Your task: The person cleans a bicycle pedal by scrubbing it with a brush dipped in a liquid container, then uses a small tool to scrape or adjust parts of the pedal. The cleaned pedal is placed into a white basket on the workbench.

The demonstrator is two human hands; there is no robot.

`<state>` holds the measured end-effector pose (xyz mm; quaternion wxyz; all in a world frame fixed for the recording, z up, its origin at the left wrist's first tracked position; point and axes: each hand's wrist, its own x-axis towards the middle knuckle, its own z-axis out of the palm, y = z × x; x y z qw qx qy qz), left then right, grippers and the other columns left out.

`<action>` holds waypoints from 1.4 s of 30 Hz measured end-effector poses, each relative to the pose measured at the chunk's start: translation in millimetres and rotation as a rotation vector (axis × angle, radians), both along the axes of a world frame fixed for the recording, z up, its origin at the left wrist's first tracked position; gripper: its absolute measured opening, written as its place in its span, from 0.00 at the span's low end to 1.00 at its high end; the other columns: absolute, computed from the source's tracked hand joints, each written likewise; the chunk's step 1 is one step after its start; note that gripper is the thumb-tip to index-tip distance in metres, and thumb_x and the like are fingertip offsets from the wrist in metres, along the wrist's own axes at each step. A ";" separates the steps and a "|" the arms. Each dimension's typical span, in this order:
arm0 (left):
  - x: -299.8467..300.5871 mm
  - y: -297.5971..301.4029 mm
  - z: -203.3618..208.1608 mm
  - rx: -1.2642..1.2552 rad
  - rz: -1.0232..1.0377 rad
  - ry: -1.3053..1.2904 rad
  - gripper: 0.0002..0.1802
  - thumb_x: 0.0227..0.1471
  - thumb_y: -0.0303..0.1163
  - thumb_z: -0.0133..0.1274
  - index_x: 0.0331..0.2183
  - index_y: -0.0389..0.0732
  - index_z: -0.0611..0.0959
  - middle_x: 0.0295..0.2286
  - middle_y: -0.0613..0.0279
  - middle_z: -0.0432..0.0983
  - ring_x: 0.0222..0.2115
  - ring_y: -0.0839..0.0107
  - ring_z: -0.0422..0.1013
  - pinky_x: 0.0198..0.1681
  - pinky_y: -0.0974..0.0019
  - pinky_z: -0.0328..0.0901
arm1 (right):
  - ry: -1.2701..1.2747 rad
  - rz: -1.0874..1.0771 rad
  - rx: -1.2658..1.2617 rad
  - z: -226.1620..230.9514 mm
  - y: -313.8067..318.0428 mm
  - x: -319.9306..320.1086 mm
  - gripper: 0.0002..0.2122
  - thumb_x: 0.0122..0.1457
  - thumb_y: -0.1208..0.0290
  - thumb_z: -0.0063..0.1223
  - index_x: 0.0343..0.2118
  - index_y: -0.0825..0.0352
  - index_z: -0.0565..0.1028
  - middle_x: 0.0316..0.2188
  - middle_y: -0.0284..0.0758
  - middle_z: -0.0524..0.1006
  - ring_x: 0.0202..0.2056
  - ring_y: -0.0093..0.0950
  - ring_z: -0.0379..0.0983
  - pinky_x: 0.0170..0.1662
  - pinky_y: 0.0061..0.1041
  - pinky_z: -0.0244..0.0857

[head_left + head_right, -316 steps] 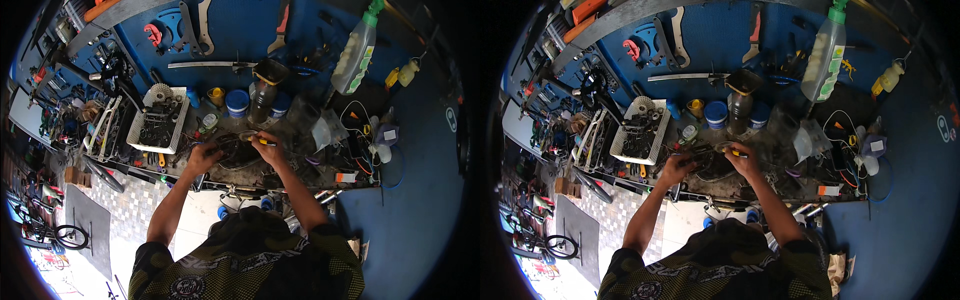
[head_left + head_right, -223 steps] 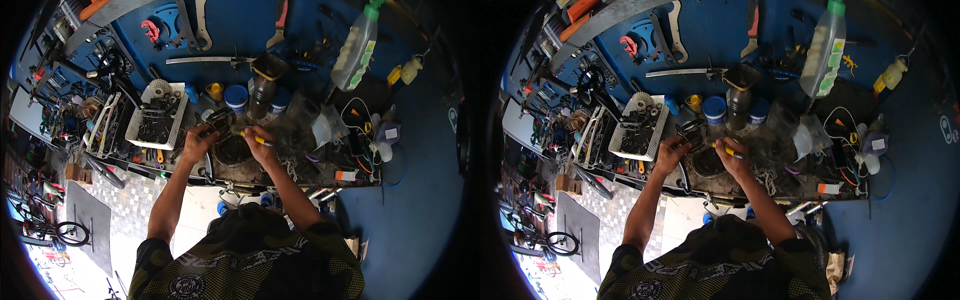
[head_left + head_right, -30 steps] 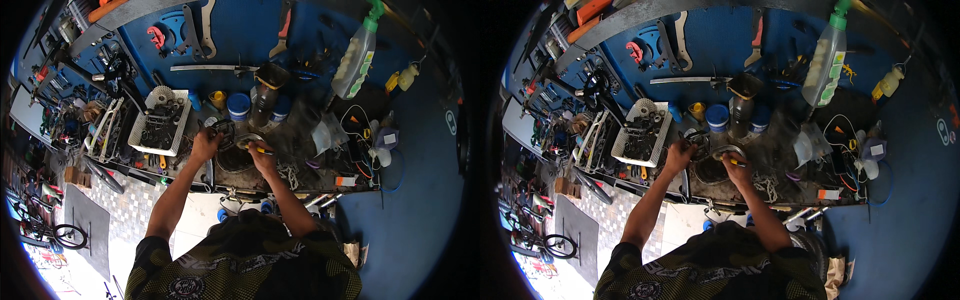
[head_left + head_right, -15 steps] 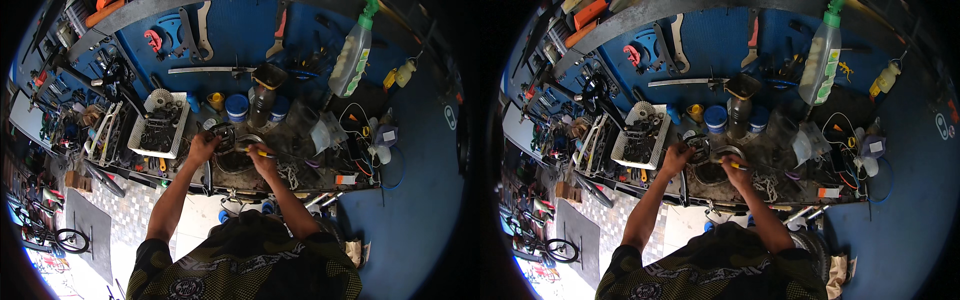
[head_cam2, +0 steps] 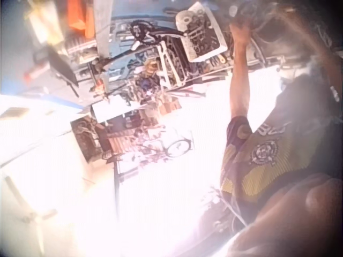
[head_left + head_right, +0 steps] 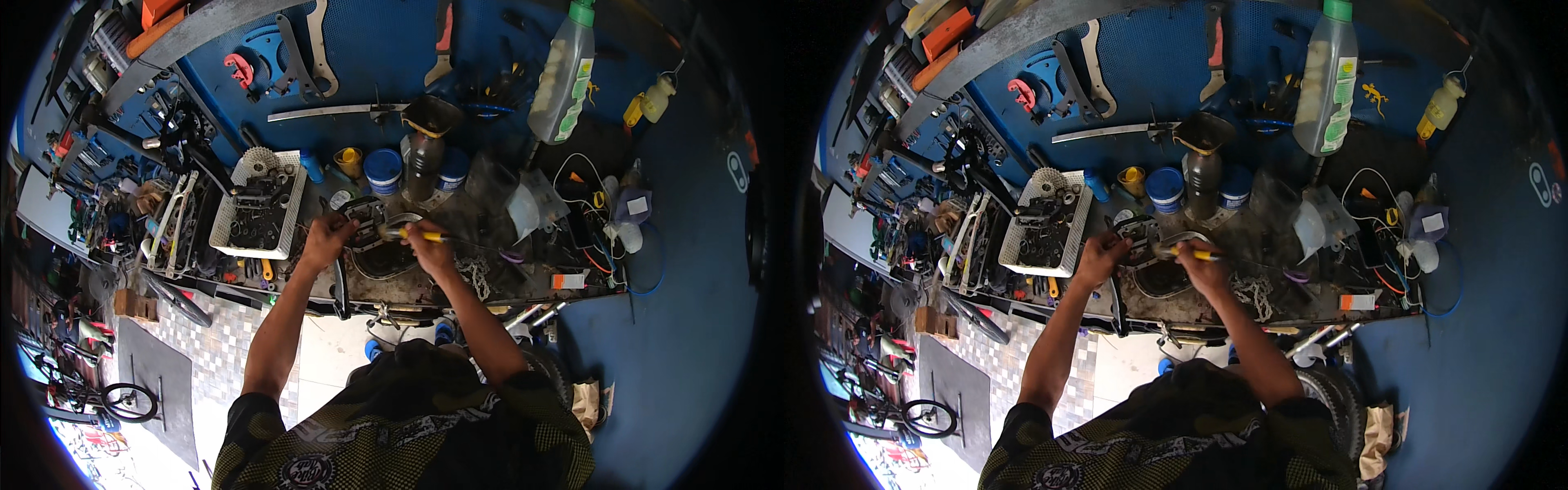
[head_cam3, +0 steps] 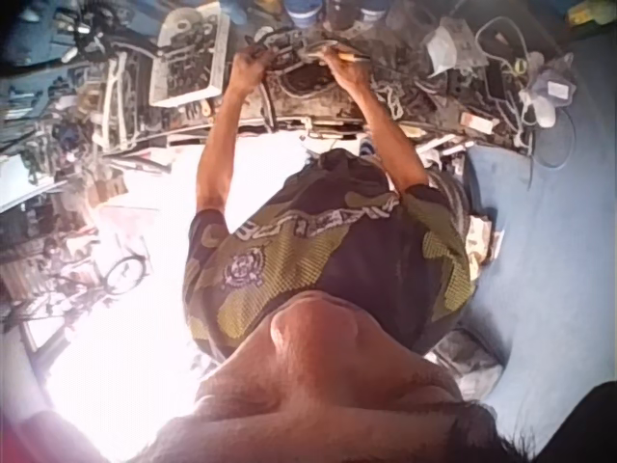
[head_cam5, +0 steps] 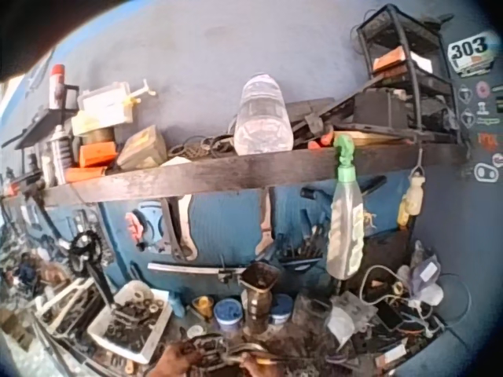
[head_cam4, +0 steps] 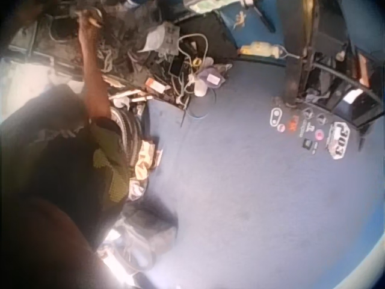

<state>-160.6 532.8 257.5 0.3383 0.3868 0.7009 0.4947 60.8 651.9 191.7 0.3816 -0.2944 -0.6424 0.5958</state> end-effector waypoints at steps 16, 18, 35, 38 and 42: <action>-25.3 -21.9 4.2 0.061 0.064 -0.145 0.14 0.57 0.35 0.64 0.33 0.33 0.83 0.24 0.62 0.79 0.18 0.79 0.70 0.18 0.71 0.63 | -0.415 0.164 0.556 -61.0 26.3 17.4 0.15 0.58 0.56 0.64 0.37 0.64 0.80 0.29 0.39 0.83 0.31 0.38 0.81 0.34 0.33 0.74; -24.0 -23.2 2.2 0.010 0.076 -0.067 0.14 0.57 0.36 0.64 0.34 0.33 0.83 0.24 0.62 0.80 0.19 0.79 0.71 0.19 0.71 0.64 | -0.491 0.128 0.494 -48.1 29.3 14.9 0.16 0.57 0.55 0.64 0.34 0.65 0.78 0.29 0.40 0.82 0.32 0.41 0.81 0.35 0.36 0.73; 0.6 -6.0 4.5 0.164 0.067 0.338 0.16 0.56 0.36 0.63 0.38 0.30 0.82 0.28 0.51 0.83 0.29 0.69 0.77 0.33 0.63 0.69 | 0.076 -0.051 0.120 25.1 -1.0 -32.2 0.18 0.70 0.55 0.51 0.34 0.68 0.77 0.25 0.32 0.79 0.30 0.20 0.75 0.35 0.24 0.67; 1.3 -0.6 7.5 0.285 0.140 0.343 0.16 0.56 0.36 0.63 0.37 0.31 0.82 0.28 0.53 0.83 0.28 0.72 0.76 0.32 0.64 0.68 | 0.048 0.005 0.084 13.6 -9.1 -29.7 0.12 0.67 0.65 0.58 0.31 0.68 0.77 0.23 0.27 0.73 0.26 0.15 0.66 0.31 0.21 0.59; -9.0 -10.4 22.4 0.120 0.095 0.189 0.16 0.57 0.36 0.63 0.36 0.31 0.82 0.27 0.55 0.83 0.27 0.74 0.75 0.32 0.65 0.67 | 0.067 0.062 -0.118 -22.8 -8.2 -20.8 0.10 0.67 0.65 0.57 0.35 0.68 0.79 0.24 0.27 0.75 0.26 0.15 0.70 0.29 0.22 0.64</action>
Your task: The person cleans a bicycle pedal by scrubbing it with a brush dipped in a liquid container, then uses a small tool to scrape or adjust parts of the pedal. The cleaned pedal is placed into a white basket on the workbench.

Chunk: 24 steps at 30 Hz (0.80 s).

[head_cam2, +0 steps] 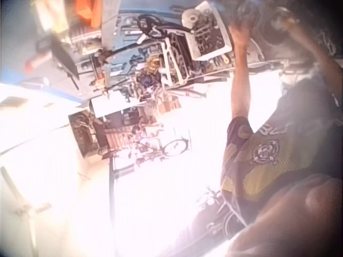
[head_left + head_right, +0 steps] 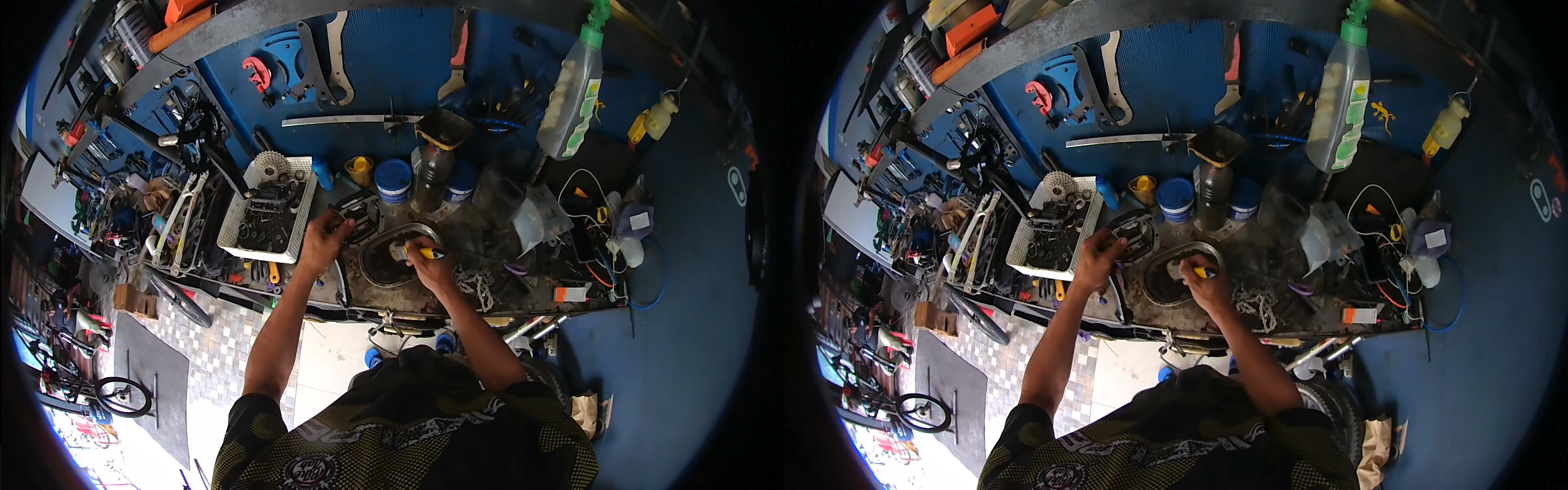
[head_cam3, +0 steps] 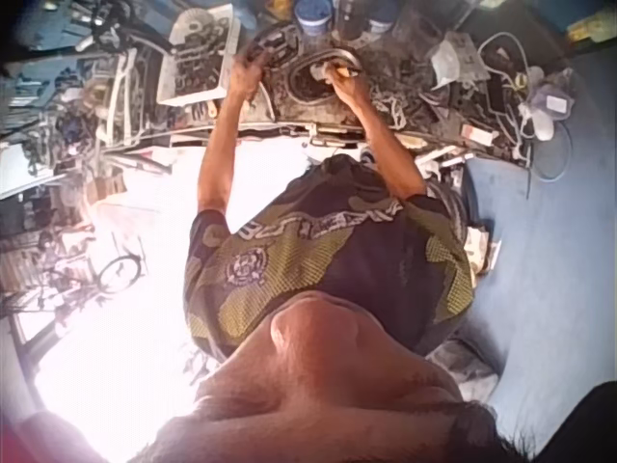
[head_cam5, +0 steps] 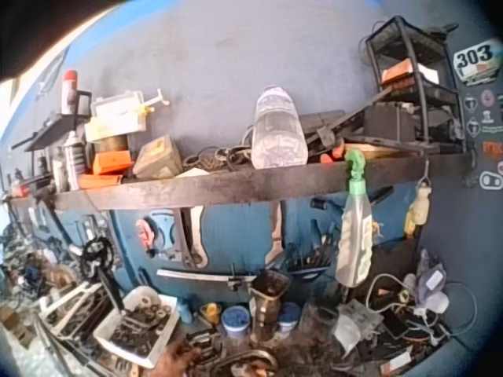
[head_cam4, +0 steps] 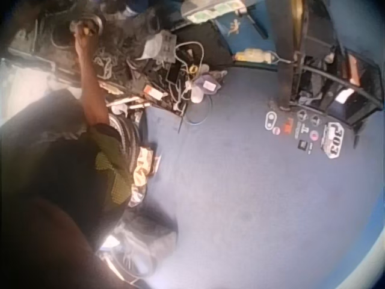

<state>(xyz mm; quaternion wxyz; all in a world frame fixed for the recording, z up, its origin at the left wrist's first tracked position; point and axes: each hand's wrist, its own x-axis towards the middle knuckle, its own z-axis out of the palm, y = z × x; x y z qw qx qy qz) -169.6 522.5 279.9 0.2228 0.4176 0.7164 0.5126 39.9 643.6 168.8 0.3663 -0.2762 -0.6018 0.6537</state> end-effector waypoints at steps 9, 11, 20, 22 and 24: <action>-1.4 -3.7 -1.1 -0.064 -0.168 0.238 0.19 0.56 0.39 0.65 0.38 0.31 0.82 0.28 0.51 0.82 0.26 0.67 0.76 0.32 0.61 0.69 | -0.544 -0.036 0.665 -37.5 21.5 25.2 0.14 0.57 0.56 0.66 0.37 0.62 0.81 0.26 0.38 0.82 0.27 0.36 0.80 0.32 0.34 0.72; -2.2 -3.3 -5.6 -0.085 -0.180 0.325 0.20 0.55 0.40 0.65 0.39 0.31 0.82 0.28 0.48 0.82 0.27 0.63 0.78 0.33 0.58 0.70 | -0.738 -0.030 0.542 -21.0 31.6 26.5 0.20 0.56 0.50 0.63 0.31 0.66 0.81 0.23 0.45 0.81 0.31 0.44 0.81 0.34 0.40 0.75; 12.6 13.4 -8.6 -0.286 -0.197 0.495 0.21 0.51 0.42 0.66 0.35 0.32 0.83 0.28 0.41 0.80 0.31 0.53 0.80 0.36 0.55 0.70 | -0.028 0.003 0.526 84.2 17.3 -10.3 0.19 0.63 0.53 0.60 0.28 0.68 0.78 0.20 0.31 0.78 0.24 0.20 0.71 0.29 0.24 0.64; 13.2 10.2 -9.2 -0.252 -0.189 0.489 0.21 0.51 0.42 0.66 0.36 0.32 0.83 0.30 0.40 0.81 0.33 0.49 0.80 0.37 0.53 0.70 | -0.142 -0.118 0.301 89.0 15.9 -9.7 0.18 0.63 0.55 0.61 0.26 0.67 0.76 0.19 0.32 0.74 0.23 0.20 0.68 0.29 0.26 0.62; 12.6 5.3 -10.5 -0.214 -0.195 0.465 0.21 0.51 0.42 0.65 0.36 0.32 0.83 0.30 0.40 0.81 0.34 0.47 0.80 0.37 0.53 0.70 | -0.229 -0.208 0.368 88.2 16.2 -8.0 0.19 0.63 0.55 0.61 0.25 0.67 0.75 0.19 0.31 0.74 0.24 0.19 0.68 0.29 0.27 0.62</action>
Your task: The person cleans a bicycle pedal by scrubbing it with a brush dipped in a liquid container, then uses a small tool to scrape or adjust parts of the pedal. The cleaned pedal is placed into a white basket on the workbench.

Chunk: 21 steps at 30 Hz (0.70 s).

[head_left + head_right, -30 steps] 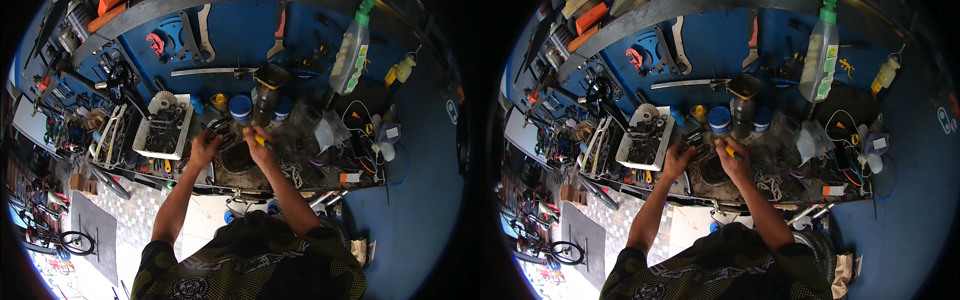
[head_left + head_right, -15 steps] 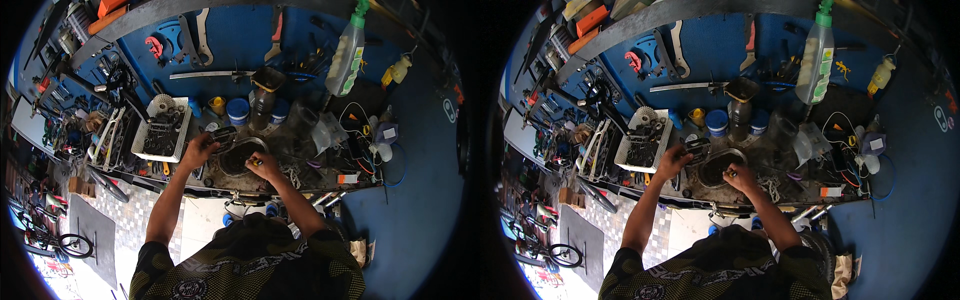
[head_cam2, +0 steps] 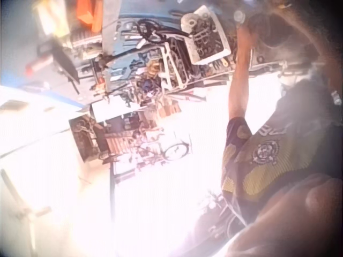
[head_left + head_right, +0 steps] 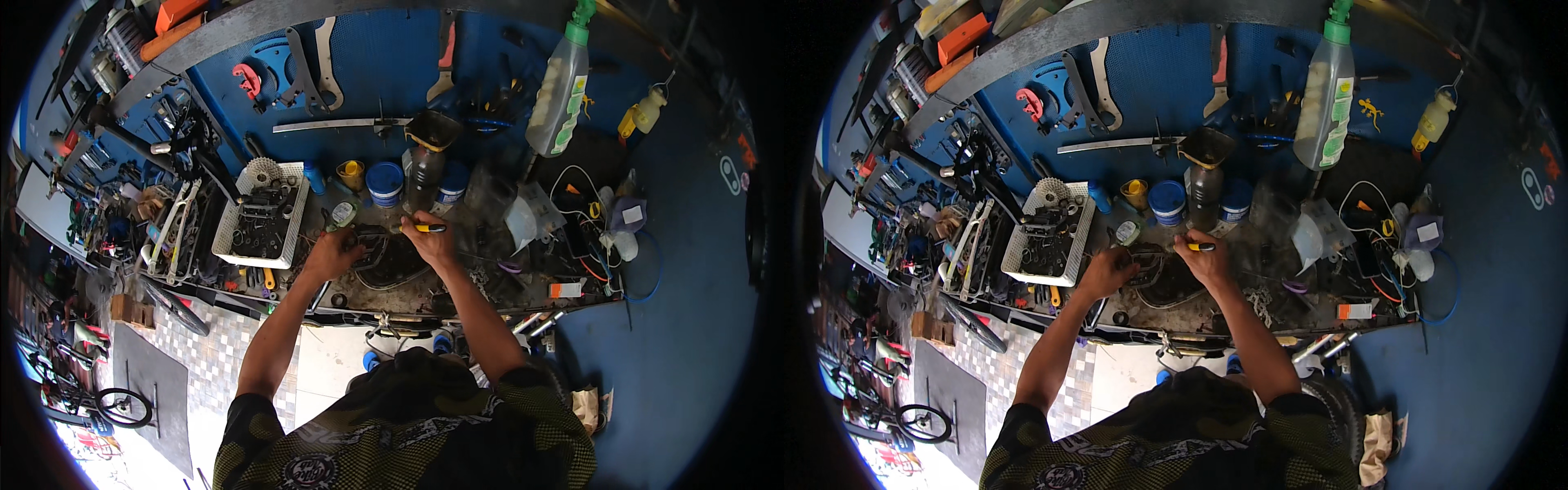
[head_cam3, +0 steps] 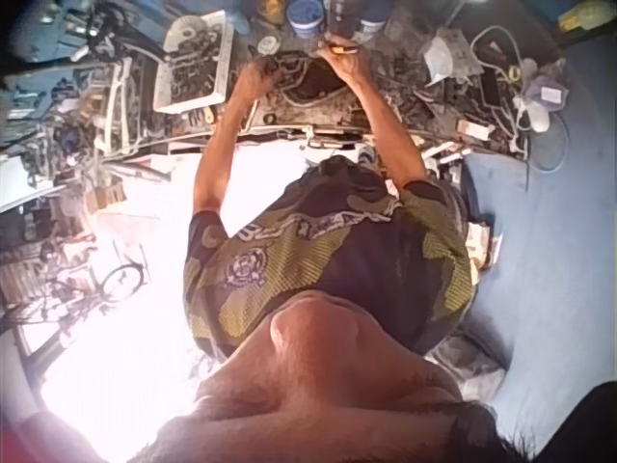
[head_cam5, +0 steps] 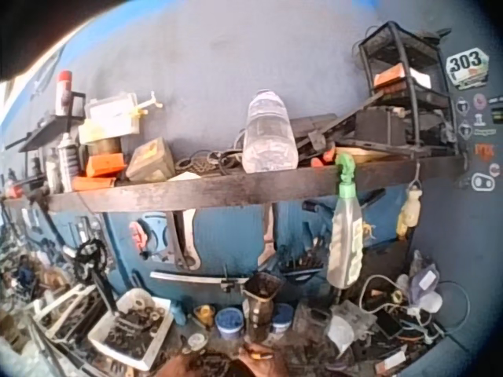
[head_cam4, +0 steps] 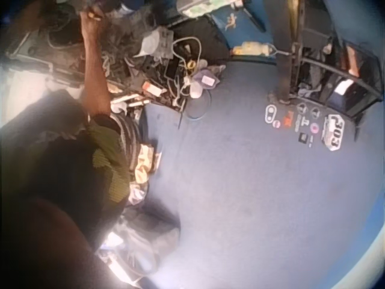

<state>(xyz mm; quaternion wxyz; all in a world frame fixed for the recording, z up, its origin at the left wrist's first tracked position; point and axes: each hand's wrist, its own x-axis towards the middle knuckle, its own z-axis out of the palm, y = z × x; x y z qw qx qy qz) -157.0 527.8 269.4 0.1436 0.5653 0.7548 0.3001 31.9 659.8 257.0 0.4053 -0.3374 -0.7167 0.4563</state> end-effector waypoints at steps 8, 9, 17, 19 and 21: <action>-1.4 -2.6 6.2 -0.022 0.050 -0.006 0.24 0.52 0.43 0.65 0.41 0.32 0.82 0.30 0.42 0.81 0.33 0.49 0.80 0.38 0.54 0.71 | 0.027 -0.057 -0.072 -3.9 -2.9 0.7 0.19 0.64 0.57 0.60 0.23 0.69 0.73 0.18 0.31 0.73 0.23 0.20 0.68 0.28 0.28 0.62; -1.0 -2.0 7.0 0.042 0.000 -0.016 0.24 0.52 0.43 0.65 0.41 0.32 0.82 0.31 0.42 0.81 0.33 0.49 0.80 0.38 0.54 0.71 | -0.087 -0.075 -0.089 -3.5 -2.1 1.3 0.16 0.62 0.61 0.61 0.25 0.68 0.73 0.19 0.35 0.76 0.23 0.25 0.72 0.29 0.29 0.64; 3.8 -0.6 -4.2 0.052 -0.002 0.050 0.29 0.52 0.44 0.65 0.48 0.32 0.82 0.33 0.40 0.82 0.36 0.45 0.80 0.39 0.52 0.72 | 0.092 -0.070 -0.086 -8.7 -4.5 -0.8 0.15 0.62 0.62 0.62 0.25 0.68 0.75 0.19 0.36 0.76 0.23 0.24 0.71 0.29 0.29 0.64; 4.1 -0.7 -4.1 0.009 0.009 0.010 0.29 0.52 0.44 0.65 0.49 0.33 0.81 0.35 0.40 0.82 0.39 0.44 0.79 0.42 0.52 0.72 | 0.040 0.034 0.079 -8.7 -4.2 0.0 0.15 0.62 0.64 0.61 0.24 0.69 0.74 0.19 0.35 0.75 0.22 0.22 0.71 0.28 0.28 0.64; 5.6 -0.9 -0.8 -0.004 0.008 -0.034 0.29 0.52 0.44 0.64 0.50 0.36 0.81 0.39 0.40 0.82 0.43 0.43 0.78 0.46 0.51 0.72 | 0.013 0.131 0.042 -7.0 -3.5 1.2 0.15 0.62 0.66 0.62 0.23 0.69 0.73 0.19 0.35 0.76 0.21 0.21 0.71 0.27 0.27 0.63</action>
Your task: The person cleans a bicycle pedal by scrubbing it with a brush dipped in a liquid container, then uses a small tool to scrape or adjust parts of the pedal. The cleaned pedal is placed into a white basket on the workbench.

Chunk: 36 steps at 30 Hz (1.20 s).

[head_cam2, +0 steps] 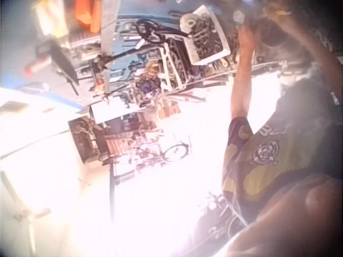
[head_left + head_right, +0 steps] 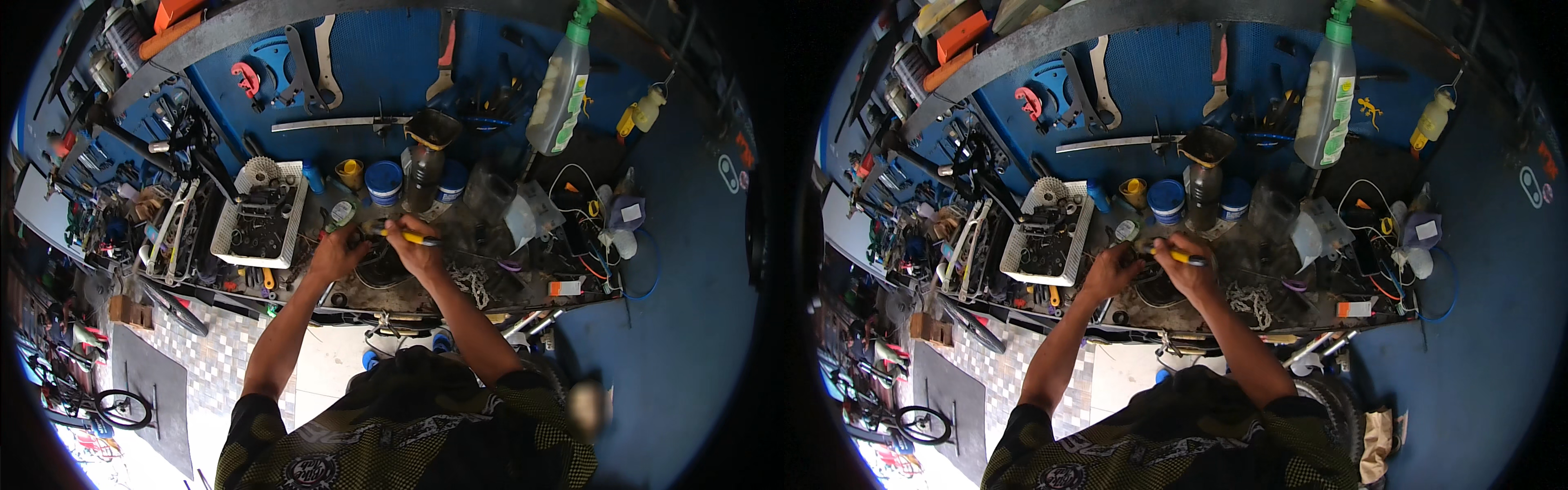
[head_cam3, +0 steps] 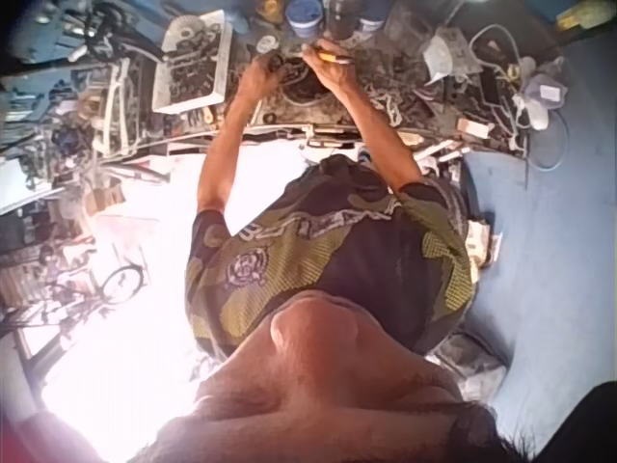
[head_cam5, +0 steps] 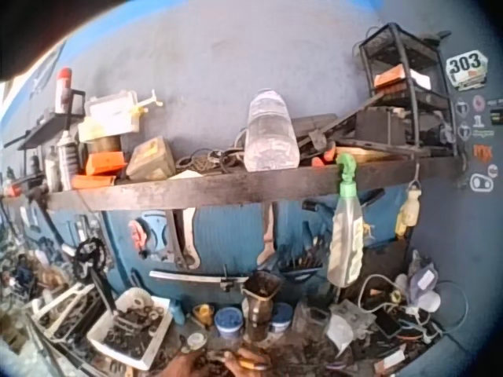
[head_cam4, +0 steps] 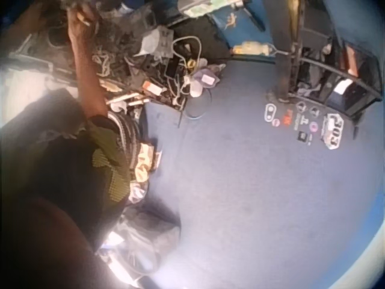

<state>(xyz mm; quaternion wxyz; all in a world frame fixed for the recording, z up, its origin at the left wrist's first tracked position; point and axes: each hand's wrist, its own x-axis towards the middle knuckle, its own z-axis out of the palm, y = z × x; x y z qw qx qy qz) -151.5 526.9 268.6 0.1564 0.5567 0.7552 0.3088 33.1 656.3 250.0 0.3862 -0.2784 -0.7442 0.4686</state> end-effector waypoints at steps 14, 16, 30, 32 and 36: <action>5.3 -0.1 8.0 -0.010 0.016 0.063 0.29 0.52 0.44 0.64 0.50 0.35 0.81 0.40 0.40 0.82 0.43 0.44 0.79 0.45 0.51 0.73 | 0.061 -0.112 -0.056 10.3 -2.5 8.0 0.16 0.64 0.61 0.61 0.25 0.68 0.75 0.17 0.30 0.72 0.22 0.18 0.66 0.27 0.26 0.60; 6.3 0.2 7.9 -0.023 0.023 0.040 0.29 0.52 0.44 0.65 0.50 0.35 0.81 0.39 0.40 0.82 0.43 0.44 0.79 0.45 0.52 0.73 | 0.072 0.013 0.012 11.8 -2.3 10.0 0.17 0.64 0.59 0.61 0.25 0.68 0.75 0.17 0.30 0.73 0.22 0.18 0.66 0.26 0.26 0.60; -8.8 -3.0 1.9 0.096 0.064 -0.146 0.23 0.54 0.39 0.66 0.45 0.32 0.83 0.33 0.46 0.84 0.33 0.55 0.81 0.36 0.57 0.72 | -0.109 -0.145 -0.033 -35.3 21.1 21.4 0.15 0.63 0.60 0.62 0.26 0.68 0.76 0.19 0.35 0.76 0.23 0.23 0.70 0.29 0.30 0.64; -14.8 -5.0 9.3 0.176 0.075 -0.286 0.19 0.55 0.38 0.66 0.41 0.32 0.83 0.29 0.53 0.82 0.28 0.66 0.77 0.32 0.62 0.69 | -0.152 -0.093 -0.119 -50.1 20.4 28.2 0.13 0.61 0.62 0.64 0.29 0.67 0.79 0.23 0.36 0.80 0.26 0.26 0.76 0.32 0.30 0.68; -18.7 -6.3 27.4 0.292 0.086 -0.708 0.15 0.57 0.36 0.66 0.39 0.35 0.82 0.26 0.65 0.78 0.22 0.78 0.69 0.25 0.70 0.64 | -0.081 -0.063 0.042 -70.7 13.0 30.9 0.13 0.58 0.61 0.69 0.35 0.67 0.82 0.30 0.38 0.83 0.33 0.35 0.81 0.38 0.30 0.71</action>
